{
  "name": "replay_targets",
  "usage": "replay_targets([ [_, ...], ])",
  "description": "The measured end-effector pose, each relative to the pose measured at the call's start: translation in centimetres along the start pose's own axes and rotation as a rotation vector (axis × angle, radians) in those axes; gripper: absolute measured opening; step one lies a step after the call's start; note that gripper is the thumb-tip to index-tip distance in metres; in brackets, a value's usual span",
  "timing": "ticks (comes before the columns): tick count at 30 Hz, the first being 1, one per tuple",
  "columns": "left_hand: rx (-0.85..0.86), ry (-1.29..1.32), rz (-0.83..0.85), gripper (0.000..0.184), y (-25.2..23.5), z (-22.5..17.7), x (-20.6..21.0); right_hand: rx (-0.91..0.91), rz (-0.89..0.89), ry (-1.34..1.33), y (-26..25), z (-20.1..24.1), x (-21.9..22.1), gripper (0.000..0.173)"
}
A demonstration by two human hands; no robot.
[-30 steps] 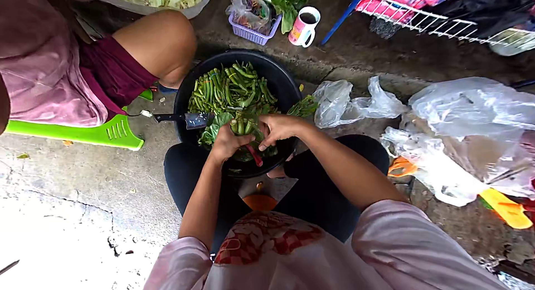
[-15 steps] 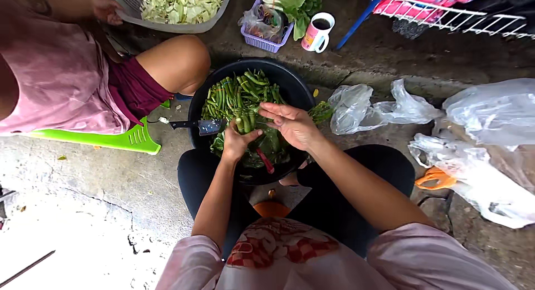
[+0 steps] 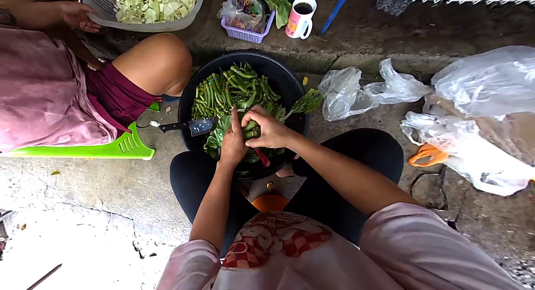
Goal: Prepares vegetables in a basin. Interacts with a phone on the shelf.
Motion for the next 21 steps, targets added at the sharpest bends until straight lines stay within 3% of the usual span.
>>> replay_targets([
  [3,-0.003,0.064,-0.050,0.105,-0.1,-0.1,-0.6,-0.043,-0.051,-0.064,0.2,0.8,-1.9,0.043],
  [7,0.284,0.018,-0.352,0.101,0.6,-1.0,-1.6,-0.131,-0.042,0.030,0.6,2.0,-3.6,0.069],
  [9,0.343,0.015,-0.415,0.100,0.8,-1.2,-1.7,-0.152,0.020,0.139,1.0,2.8,-3.1,0.078],
  [13,0.125,0.318,-0.228,0.102,0.3,-0.5,-1.3,-0.138,0.059,0.258,1.1,3.1,-2.3,0.080],
  [17,0.006,0.703,0.002,0.105,-0.3,-0.5,-0.8,-0.147,-0.007,0.087,1.1,2.6,-2.9,0.069],
  [21,-0.028,0.713,0.095,0.095,-0.2,-0.7,-0.4,-0.128,-0.028,-0.059,1.1,1.9,-3.0,0.071],
])
Point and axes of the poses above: each hand's wrist, its own y-axis away from the middle knuckle, its own x-axis out of the palm, z = x × y, the point moved 7 cm from there along -y, towards the middle knuckle
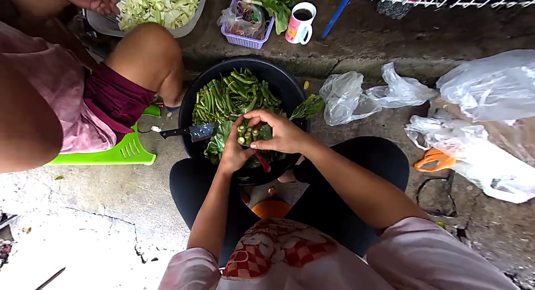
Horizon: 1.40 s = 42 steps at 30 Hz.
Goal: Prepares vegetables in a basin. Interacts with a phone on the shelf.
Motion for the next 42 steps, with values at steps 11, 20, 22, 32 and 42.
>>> replay_targets([
  [11,-0.081,-0.029,0.096,0.059,0.4,0.2,0.6,-0.044,-0.087,0.218,0.1,-0.3,0.5,0.059],
  [20,-0.108,0.222,0.098,0.050,1.2,1.1,0.4,0.005,0.009,0.226,0.8,-1.3,2.5,0.062],
  [22,-0.111,0.213,0.109,0.049,1.3,1.4,0.4,0.004,0.013,0.213,1.0,-1.8,2.9,0.062],
  [32,-0.116,0.269,-0.029,0.033,-0.2,0.5,0.2,0.143,0.065,0.051,1.2,-0.8,0.3,0.079],
  [42,-0.542,0.195,-0.191,0.033,-1.2,4.7,-0.1,0.262,-0.083,0.650,5.6,0.9,-10.8,0.022],
])
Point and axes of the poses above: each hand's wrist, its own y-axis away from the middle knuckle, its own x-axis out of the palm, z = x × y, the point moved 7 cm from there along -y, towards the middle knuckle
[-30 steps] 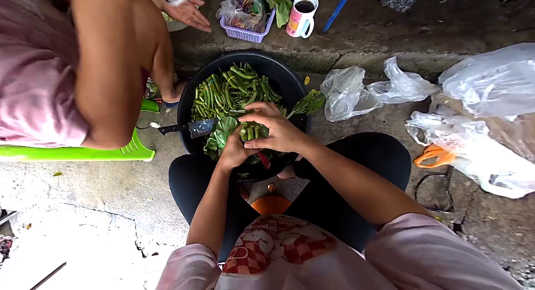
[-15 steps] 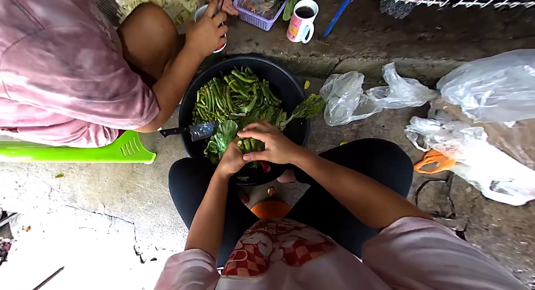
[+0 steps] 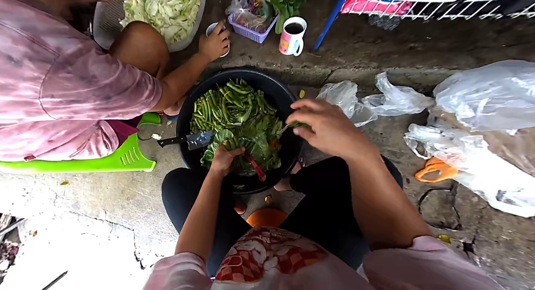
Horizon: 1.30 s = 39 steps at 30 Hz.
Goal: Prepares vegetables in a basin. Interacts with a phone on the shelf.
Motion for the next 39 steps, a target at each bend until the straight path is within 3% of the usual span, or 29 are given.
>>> replay_targets([
  [2,-0.103,0.096,-0.001,0.029,-1.6,0.5,0.4,0.287,0.399,0.102,0.5,-2.5,2.2,0.065],
  [3,-0.136,0.131,-0.005,0.026,-2.8,0.6,0.5,0.341,0.485,0.107,0.7,-3.3,2.8,0.071],
  [6,-0.142,0.124,-0.057,0.026,-8.2,-0.5,-0.3,0.197,0.378,0.018,0.9,-3.5,2.6,0.062],
  [9,-0.012,-0.070,-0.144,0.039,-12.9,-5.0,-1.7,0.070,0.264,-0.006,0.8,-3.6,2.3,0.056],
  [12,0.202,-0.385,-0.285,0.073,-14.9,-10.1,-3.2,0.053,0.271,0.052,0.9,-3.7,2.8,0.057],
  [14,0.298,-0.539,-0.278,0.083,-15.1,-11.4,-3.1,0.032,0.272,0.090,0.6,-3.6,3.6,0.058],
  [18,0.315,-0.695,-0.123,0.063,-14.0,-7.9,-0.9,0.101,0.397,0.106,-0.1,-1.6,8.0,0.053],
  [23,0.080,-0.596,-0.103,0.044,-15.4,1.3,-0.8,0.365,0.770,0.045,-0.7,0.3,20.9,0.038],
  [27,0.006,-0.542,-0.054,0.043,-15.9,4.5,-1.0,0.584,0.606,-0.162,-0.5,-3.0,32.5,0.052],
  [29,-0.004,-0.536,-0.046,0.040,-15.4,4.2,-1.6,0.638,0.549,-0.289,0.2,-4.4,35.7,0.058],
  [31,-0.029,-0.551,-0.040,0.036,-15.2,3.6,-2.4,0.733,0.551,-0.382,0.9,-5.1,35.5,0.056],
  [33,-0.128,-0.659,0.032,0.033,-15.2,3.9,-2.5,0.796,0.575,-0.353,1.1,-5.0,32.2,0.050],
  [36,-0.279,-0.991,0.231,0.036,-15.1,6.2,-0.3,0.789,0.585,-0.180,1.4,-5.4,24.4,0.052],
  [39,-0.202,-1.214,0.346,0.036,-14.6,8.6,3.5,0.720,0.458,-0.136,2.7,-5.7,15.4,0.051],
])
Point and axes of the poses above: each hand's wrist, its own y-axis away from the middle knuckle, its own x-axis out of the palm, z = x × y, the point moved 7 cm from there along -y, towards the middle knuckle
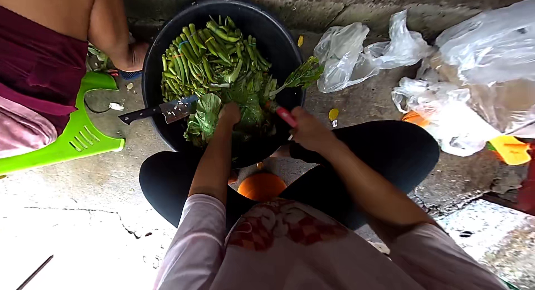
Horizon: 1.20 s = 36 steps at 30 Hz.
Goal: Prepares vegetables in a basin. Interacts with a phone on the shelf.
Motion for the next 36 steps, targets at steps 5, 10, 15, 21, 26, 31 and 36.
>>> replay_targets([
  [5,0.150,-0.052,-0.180,0.044,-3.5,-2.5,4.1,-0.146,-0.216,-0.160,2.9,-1.6,-6.8,0.040],
  [10,-0.002,-0.190,-0.263,0.052,-4.6,-3.4,5.6,-0.278,-0.357,-0.230,2.6,0.7,-6.8,0.038],
  [15,0.016,-0.093,-0.232,0.051,-1.9,-2.2,4.8,-0.347,-0.409,-0.286,3.4,0.7,-7.2,0.036],
  [21,0.165,0.556,-0.413,0.037,9.4,-1.1,-1.7,-0.438,-0.230,-0.271,3.7,2.2,-5.1,0.036],
  [26,0.401,0.578,-0.561,0.032,18.5,-3.2,-4.9,-0.621,-0.320,-0.207,5.8,4.4,-4.0,0.039],
  [31,0.541,0.595,-0.674,0.024,22.0,-4.0,-5.1,-0.752,-0.466,-0.146,7.7,5.7,-3.4,0.039],
  [36,0.601,0.672,-0.731,0.021,23.8,-3.9,-5.1,-0.828,-0.569,-0.140,8.5,6.4,-3.3,0.042],
])
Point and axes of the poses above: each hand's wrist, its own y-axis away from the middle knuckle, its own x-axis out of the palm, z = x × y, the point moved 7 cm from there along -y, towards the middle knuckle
